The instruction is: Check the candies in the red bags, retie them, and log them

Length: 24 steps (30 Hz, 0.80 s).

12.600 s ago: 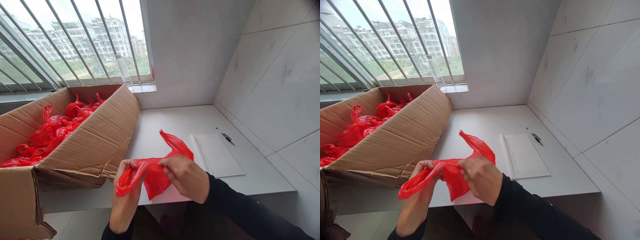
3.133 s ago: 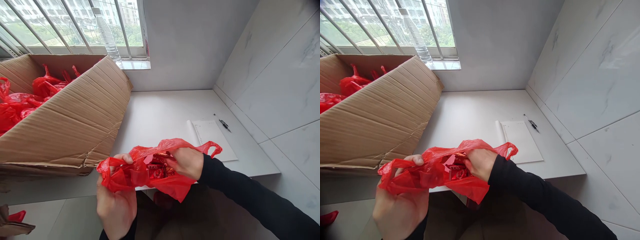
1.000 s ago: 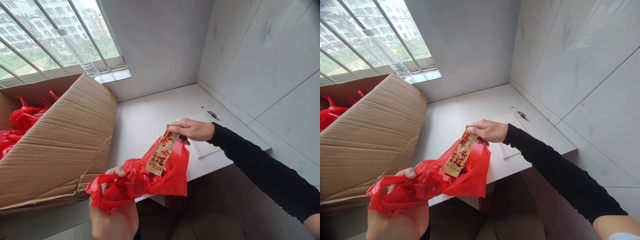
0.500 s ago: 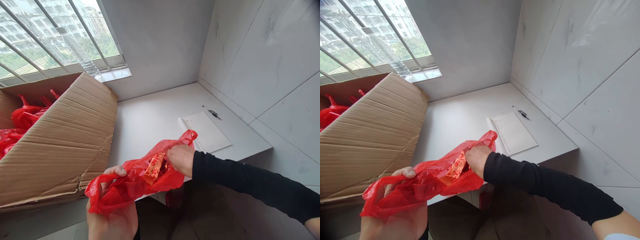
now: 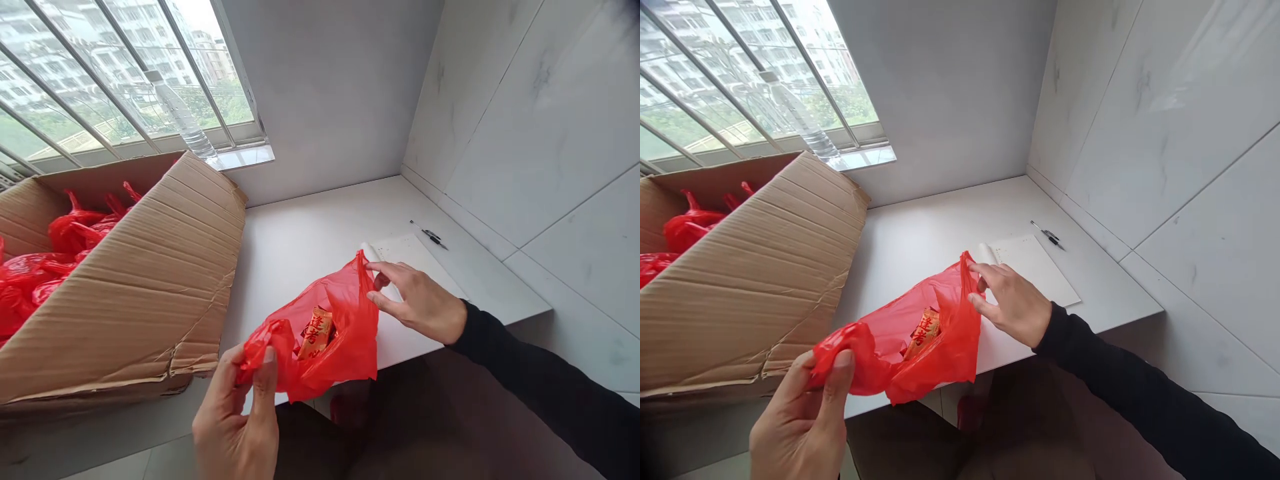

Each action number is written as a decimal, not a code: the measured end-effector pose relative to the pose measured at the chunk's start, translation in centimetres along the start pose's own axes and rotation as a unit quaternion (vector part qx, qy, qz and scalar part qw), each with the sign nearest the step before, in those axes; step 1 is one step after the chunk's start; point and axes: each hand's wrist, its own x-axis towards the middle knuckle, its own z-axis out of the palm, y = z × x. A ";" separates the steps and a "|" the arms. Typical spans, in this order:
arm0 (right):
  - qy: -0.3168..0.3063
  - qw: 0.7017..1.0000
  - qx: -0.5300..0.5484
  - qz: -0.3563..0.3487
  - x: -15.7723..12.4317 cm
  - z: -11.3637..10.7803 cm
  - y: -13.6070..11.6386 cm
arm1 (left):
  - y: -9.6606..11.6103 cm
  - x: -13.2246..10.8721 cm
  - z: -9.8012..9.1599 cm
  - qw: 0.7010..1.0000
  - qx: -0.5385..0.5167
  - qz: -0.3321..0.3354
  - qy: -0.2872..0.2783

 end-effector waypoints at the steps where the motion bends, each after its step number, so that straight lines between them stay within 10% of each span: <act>1: -0.022 0.999 0.033 -0.007 0.1 -0.4 -0.1 | 0.2 0.0 -0.3 0.999 0.044 0.008 0.011; 6: 0.054 0.997 0.060 -0.013 1.4 -1.1 -0.9 | 1.3 0.4 -1.6 0.976 0.186 0.110 0.003; 10: -0.021 0.988 0.152 -0.024 2.7 0.0 -1.2 | 1.9 0.7 -1.7 0.969 0.160 0.187 0.028; 13: -0.021 0.969 0.238 -0.071 2.7 -1.0 -2.8 | 2.4 0.7 -2.1 0.993 -0.044 0.107 -0.026; 17: 0.080 0.956 0.258 -0.117 2.0 -4.5 -6.3 | 4.4 1.5 -2.4 0.945 -0.283 0.024 -0.160; 24: 0.013 0.948 0.270 -0.170 1.4 -5.7 -10.5 | 5.9 0.5 0.4 0.979 -0.134 0.010 -0.155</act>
